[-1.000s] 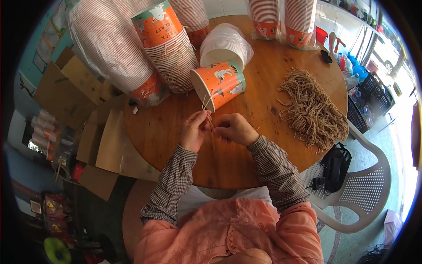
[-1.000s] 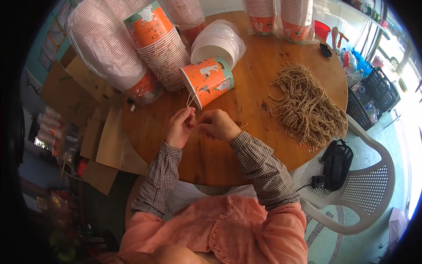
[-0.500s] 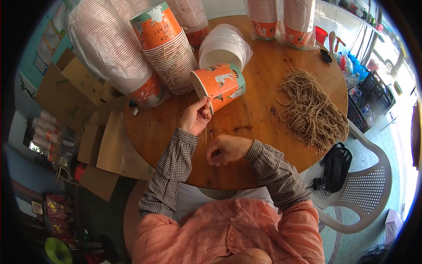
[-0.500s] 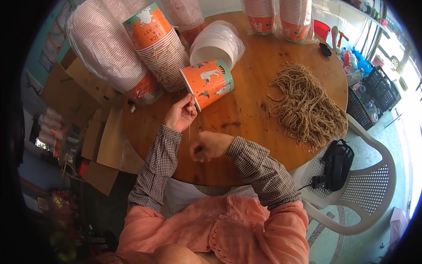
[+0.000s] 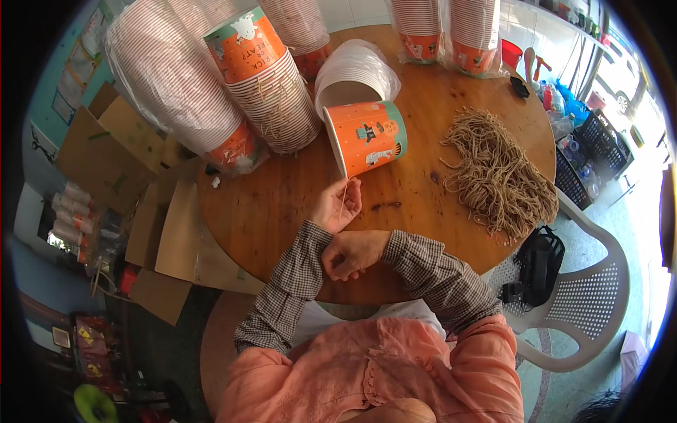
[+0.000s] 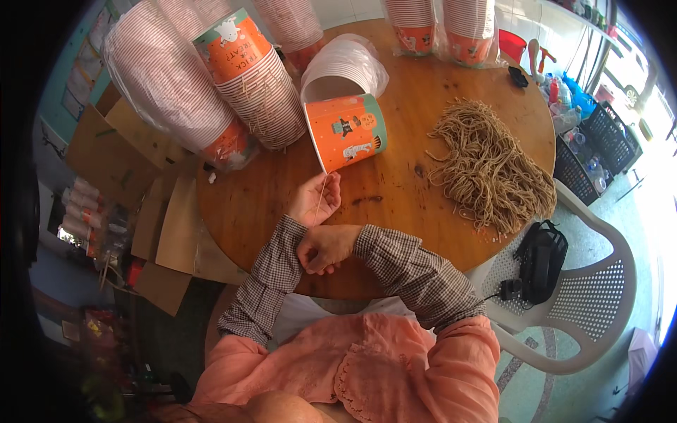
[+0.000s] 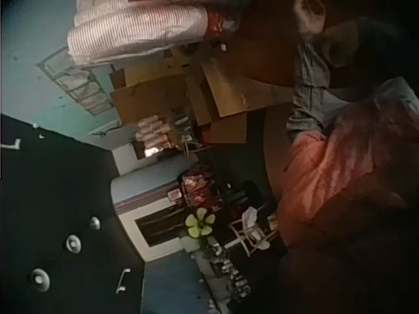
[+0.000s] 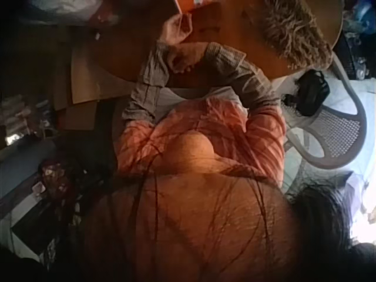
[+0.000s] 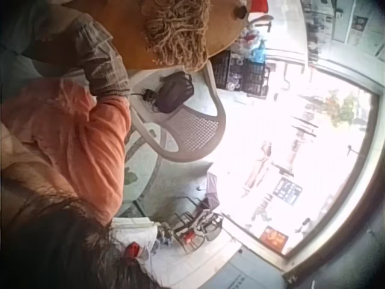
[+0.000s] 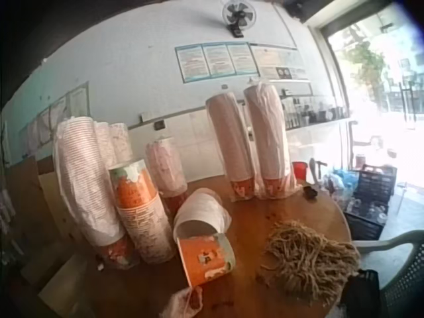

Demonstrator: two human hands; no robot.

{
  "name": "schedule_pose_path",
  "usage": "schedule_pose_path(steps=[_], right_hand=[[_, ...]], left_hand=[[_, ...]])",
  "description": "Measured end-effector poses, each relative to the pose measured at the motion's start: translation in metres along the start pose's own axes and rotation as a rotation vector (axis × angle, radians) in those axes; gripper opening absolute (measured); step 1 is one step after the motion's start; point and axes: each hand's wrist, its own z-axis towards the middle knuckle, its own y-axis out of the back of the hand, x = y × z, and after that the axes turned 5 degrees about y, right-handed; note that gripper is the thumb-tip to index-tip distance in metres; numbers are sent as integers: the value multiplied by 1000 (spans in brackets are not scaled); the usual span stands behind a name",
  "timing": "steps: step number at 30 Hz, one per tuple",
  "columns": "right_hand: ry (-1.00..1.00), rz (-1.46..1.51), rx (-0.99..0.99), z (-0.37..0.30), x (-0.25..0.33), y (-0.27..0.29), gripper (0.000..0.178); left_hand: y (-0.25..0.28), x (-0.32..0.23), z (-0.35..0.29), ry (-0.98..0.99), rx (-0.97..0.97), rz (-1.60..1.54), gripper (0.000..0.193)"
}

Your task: Threading ropes through holes in paper buckets to create handles.

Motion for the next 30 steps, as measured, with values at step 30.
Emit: schedule_pose_path(steps=[30], right_hand=[[822,716,-868,-41,7,53,63]], left_hand=[[0,0,-24,-1148,-154,1061,22]])
